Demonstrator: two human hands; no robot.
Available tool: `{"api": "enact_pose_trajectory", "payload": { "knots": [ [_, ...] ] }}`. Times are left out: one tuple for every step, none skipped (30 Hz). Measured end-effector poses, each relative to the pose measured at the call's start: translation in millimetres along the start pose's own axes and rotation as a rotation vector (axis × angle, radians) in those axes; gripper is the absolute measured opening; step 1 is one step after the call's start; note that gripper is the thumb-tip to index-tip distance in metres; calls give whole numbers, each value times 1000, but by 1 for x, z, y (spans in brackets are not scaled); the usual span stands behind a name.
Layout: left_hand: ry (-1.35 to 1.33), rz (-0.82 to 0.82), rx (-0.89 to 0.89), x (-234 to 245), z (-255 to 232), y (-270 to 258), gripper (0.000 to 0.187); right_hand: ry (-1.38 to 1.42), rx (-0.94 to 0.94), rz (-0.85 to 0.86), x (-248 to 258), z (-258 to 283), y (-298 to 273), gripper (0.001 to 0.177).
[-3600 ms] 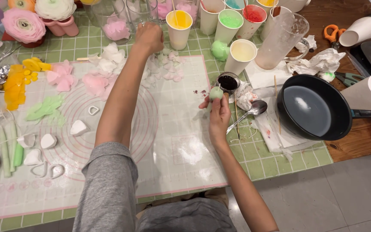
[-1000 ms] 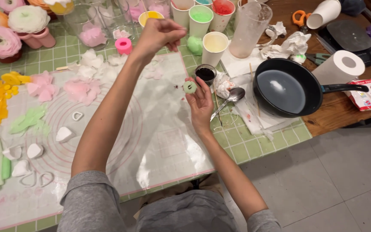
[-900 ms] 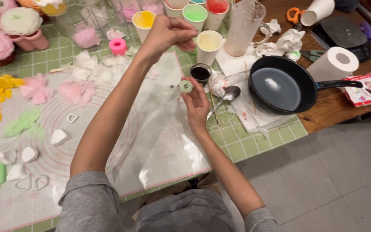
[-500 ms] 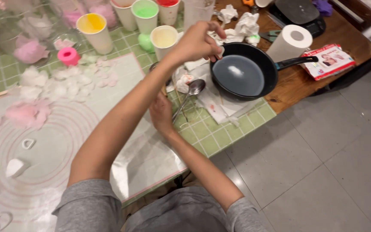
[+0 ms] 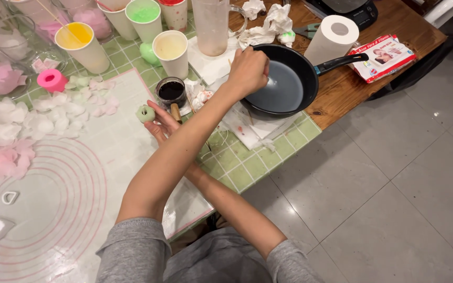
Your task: Assembling decorative wax components and petals into a small green candle base.
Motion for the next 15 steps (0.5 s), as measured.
{"api": "enact_pose_trajectory", "payload": {
  "knots": [
    [0,2,1,-1,0,0,10,1,-1,-1,0,3,-1,54],
    [-17,16,43,-2,2,-1,8,0,-13,3,0,6,-1,54],
    [-33,30,84,-3,4,-3,6,-1,-25,6,-1,8,-1,54],
    [-32,31,85,-12,8,-3,6,0,-25,6,-1,8,-2,54],
    [44,-9,54,-18,11,-3,4,-1,-16,4,-1,8,-2,54],
    [121,-49,21,-23,13,-3,3,-3,-6,1,-1,9,-2,54],
    [121,-48,20,-21,8,-4,3,-2,-6,0,-2,12,-3,54],
    [148,-2,29,-20,5,-4,3,-3,-12,-10,-2,14,-4,54],
    [175,44,38,-20,1,-5,4,-5,-18,-19,-2,17,-6,53],
    [175,44,37,-22,2,-6,4,-5,-18,-19,-1,16,-5,53],
    [184,35,24,-24,1,-7,7,-1,-17,-20,-1,16,-5,53],
    [193,27,11,-26,1,-8,10,1,-18,-19,-1,15,-5,53],
    [193,27,11,-19,-4,-7,10,1,-18,-19,0,15,-4,53],
    [153,46,30,-13,-6,-7,10,14,-18,-18,0,14,-4,53],
    [113,65,49,-6,-9,-7,10,26,-18,-17,-1,14,-3,53]
  ]
}}
Point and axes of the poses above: each hand's wrist, its own y-axis towards the middle knuckle, its own x-axis out of the back of the hand, z = x × y, the point moved 6 cm from there along y, towards the middle knuckle, and after that the axes turned 13 degrees about -x, right-handed, at the moved point
